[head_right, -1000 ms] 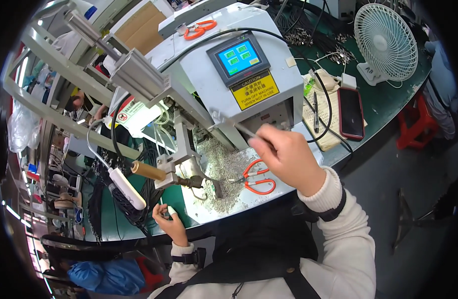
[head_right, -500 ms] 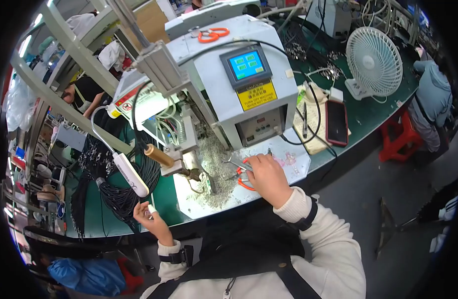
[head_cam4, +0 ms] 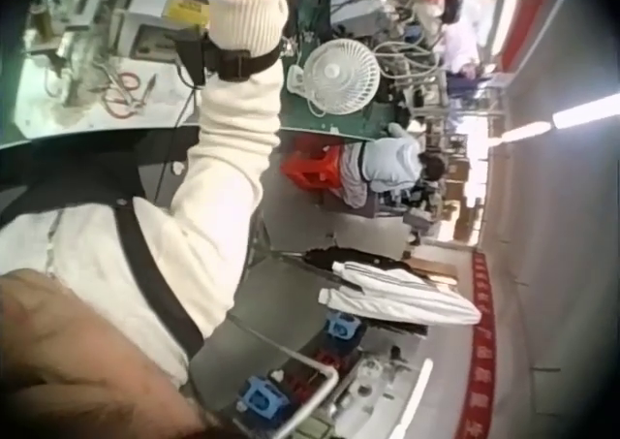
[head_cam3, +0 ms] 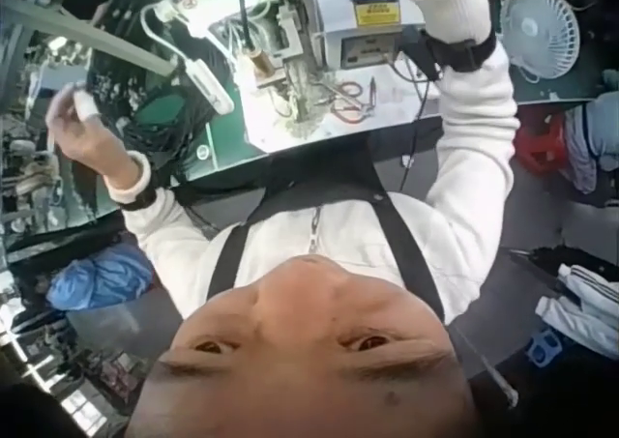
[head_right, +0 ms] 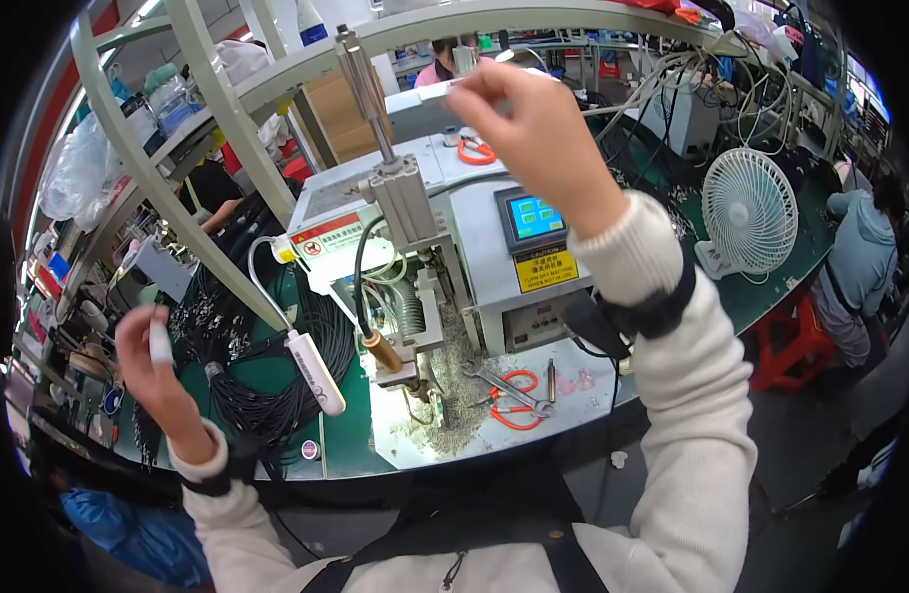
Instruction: The person operates a control panel, uses a wrench on a metal component, and trims wire with shears. They then use the wrench to tighten a top fastener and a side nut on the assembly.
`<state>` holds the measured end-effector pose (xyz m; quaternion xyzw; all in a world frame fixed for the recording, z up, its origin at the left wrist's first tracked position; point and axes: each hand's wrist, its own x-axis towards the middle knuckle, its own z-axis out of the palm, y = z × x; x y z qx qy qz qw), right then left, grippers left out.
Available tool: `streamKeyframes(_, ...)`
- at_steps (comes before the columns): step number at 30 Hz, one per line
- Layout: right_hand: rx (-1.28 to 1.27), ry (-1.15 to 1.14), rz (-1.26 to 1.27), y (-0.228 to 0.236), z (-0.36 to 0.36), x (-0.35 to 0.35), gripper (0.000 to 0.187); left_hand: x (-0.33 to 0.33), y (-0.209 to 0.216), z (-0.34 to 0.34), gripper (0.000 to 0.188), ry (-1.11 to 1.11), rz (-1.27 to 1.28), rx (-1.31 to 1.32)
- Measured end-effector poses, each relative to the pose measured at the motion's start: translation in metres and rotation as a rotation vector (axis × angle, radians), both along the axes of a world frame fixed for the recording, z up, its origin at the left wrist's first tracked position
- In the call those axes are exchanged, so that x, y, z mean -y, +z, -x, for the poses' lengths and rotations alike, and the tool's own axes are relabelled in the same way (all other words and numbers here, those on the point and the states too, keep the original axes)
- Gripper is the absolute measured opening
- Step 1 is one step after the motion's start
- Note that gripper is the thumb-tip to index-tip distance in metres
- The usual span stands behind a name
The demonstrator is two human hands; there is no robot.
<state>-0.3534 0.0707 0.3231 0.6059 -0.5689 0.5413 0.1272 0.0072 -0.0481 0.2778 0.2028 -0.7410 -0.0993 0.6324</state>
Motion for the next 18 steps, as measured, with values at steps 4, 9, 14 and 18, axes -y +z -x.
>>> streamKeyframes(4, -0.095, 0.14, 0.169, 0.04, 0.016, 0.039, 0.023, 0.012, 0.064, 0.054, 0.025, -0.379, -0.208, 0.316)
streamKeyframes(9, -0.057, 0.302, 0.025, 0.074, 0.005, 0.061, 0.028, 0.009, 0.105, 0.123, 0.037, -0.648, -0.46, 0.567)
streamKeyframes(14, -0.047, 0.247, -0.199, 0.089, 0.0, 0.053, 0.027, 0.022, 0.106, 0.183, 0.037, -0.761, -0.539, 0.496)
streamKeyframes(18, -0.054, 0.217, -0.204, 0.091, 0.005, 0.065, 0.026, 0.033, 0.11, 0.197, 0.034, -0.754, -0.572, 0.438)
